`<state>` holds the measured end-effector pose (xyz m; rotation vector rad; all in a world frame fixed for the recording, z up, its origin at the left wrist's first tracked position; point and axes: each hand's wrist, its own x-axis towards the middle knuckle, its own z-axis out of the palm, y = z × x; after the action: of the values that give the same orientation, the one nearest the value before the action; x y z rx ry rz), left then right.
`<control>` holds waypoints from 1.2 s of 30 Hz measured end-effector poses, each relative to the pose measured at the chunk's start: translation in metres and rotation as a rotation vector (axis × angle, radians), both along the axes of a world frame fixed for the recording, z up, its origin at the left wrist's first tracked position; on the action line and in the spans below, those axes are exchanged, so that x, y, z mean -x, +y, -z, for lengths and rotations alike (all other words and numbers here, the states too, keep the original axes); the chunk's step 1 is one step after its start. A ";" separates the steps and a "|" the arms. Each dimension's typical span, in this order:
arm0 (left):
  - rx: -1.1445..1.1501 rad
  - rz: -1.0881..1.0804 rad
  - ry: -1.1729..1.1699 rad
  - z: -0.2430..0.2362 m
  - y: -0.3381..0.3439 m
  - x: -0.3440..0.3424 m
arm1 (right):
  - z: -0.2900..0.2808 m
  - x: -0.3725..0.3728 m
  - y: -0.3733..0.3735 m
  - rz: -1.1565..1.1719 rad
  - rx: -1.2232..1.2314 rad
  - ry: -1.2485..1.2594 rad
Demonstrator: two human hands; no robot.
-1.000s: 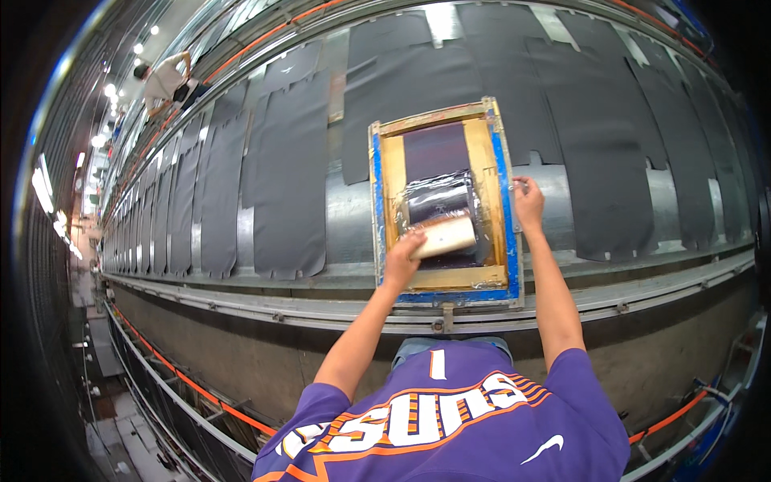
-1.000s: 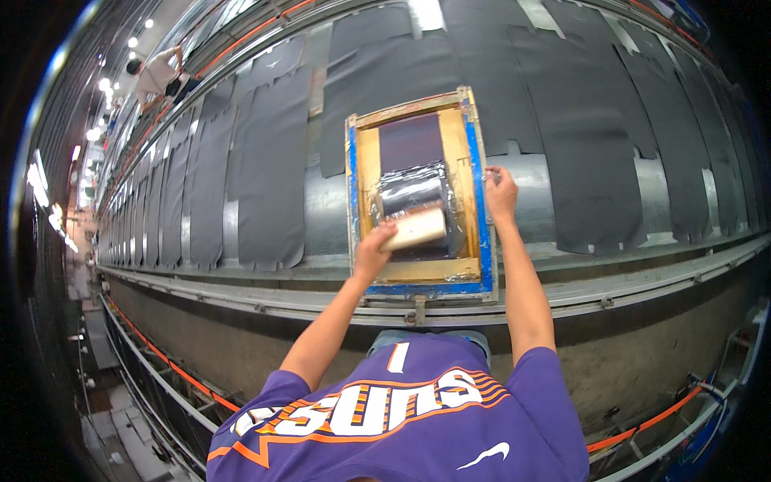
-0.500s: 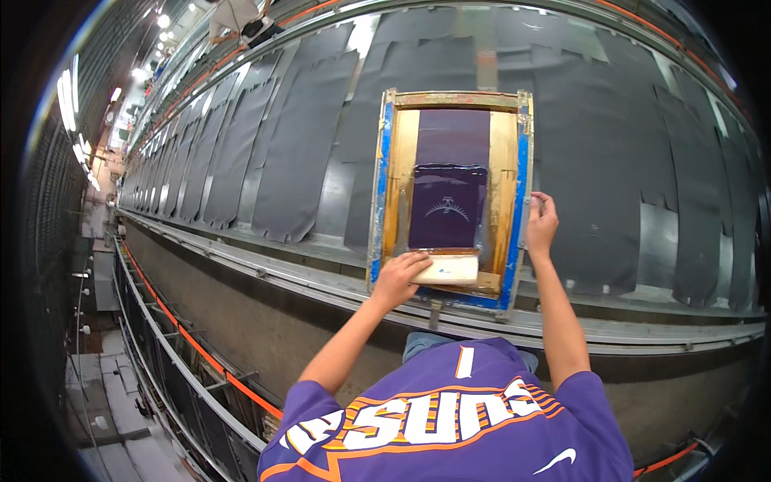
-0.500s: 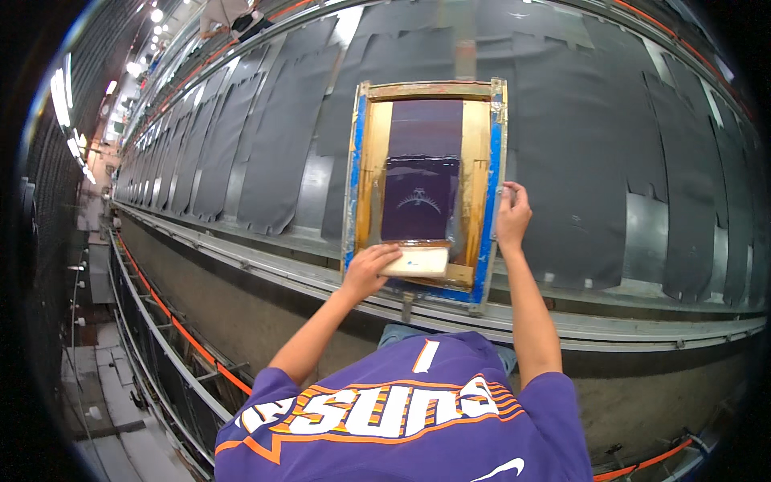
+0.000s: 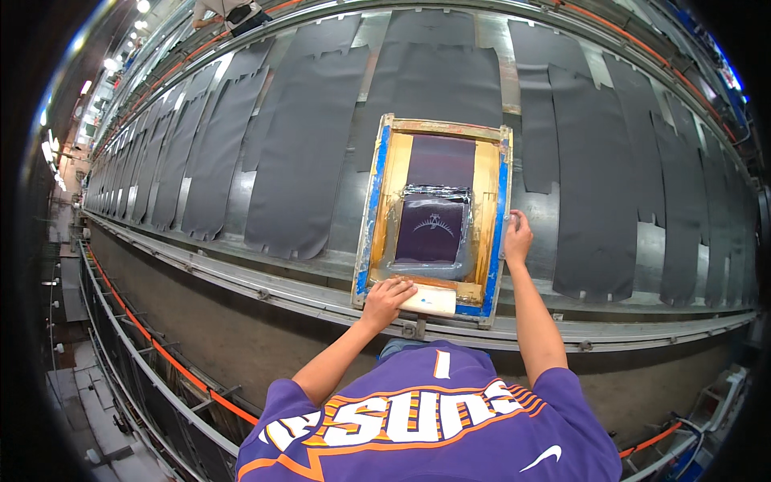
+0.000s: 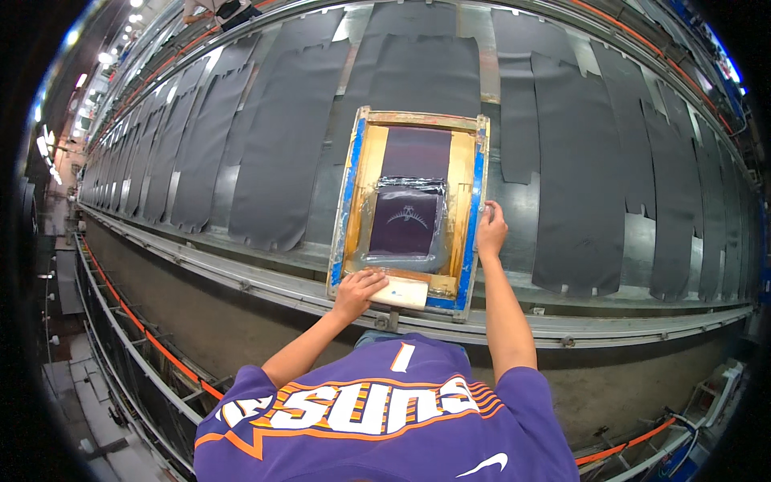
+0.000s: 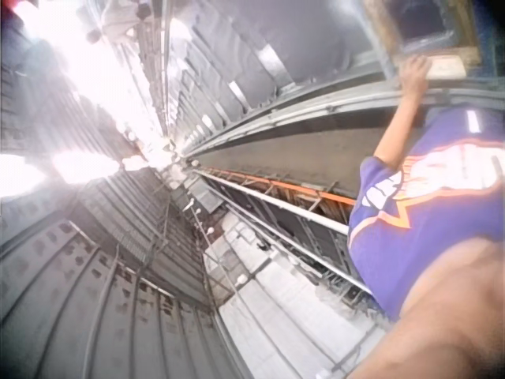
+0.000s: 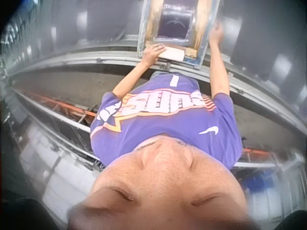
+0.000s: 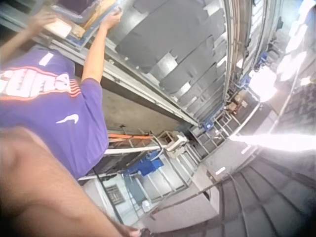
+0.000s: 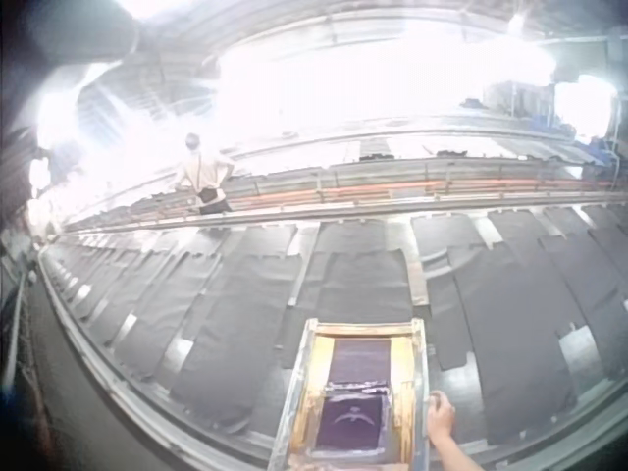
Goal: The person uses a squeegee to spread purple ink across a screen printing frame placed over a dark fabric on a conveyor belt. The person repeatedly pulls the squeegee to ensure even coverage of the design. The person then lifts the frame and moves it to a different station to reload ink from a container before returning to the conveyor to continue printing.
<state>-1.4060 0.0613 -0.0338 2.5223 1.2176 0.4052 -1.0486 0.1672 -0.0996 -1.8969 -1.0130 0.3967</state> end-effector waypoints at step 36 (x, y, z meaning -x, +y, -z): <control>0.075 -0.121 0.047 0.015 0.100 -0.044 | -0.051 0.063 -0.063 -0.731 0.135 -0.323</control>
<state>-1.3624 0.1611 -0.0491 2.4155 1.3817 0.3228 -1.1112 0.1045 -0.0486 -1.6808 -1.9438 0.5924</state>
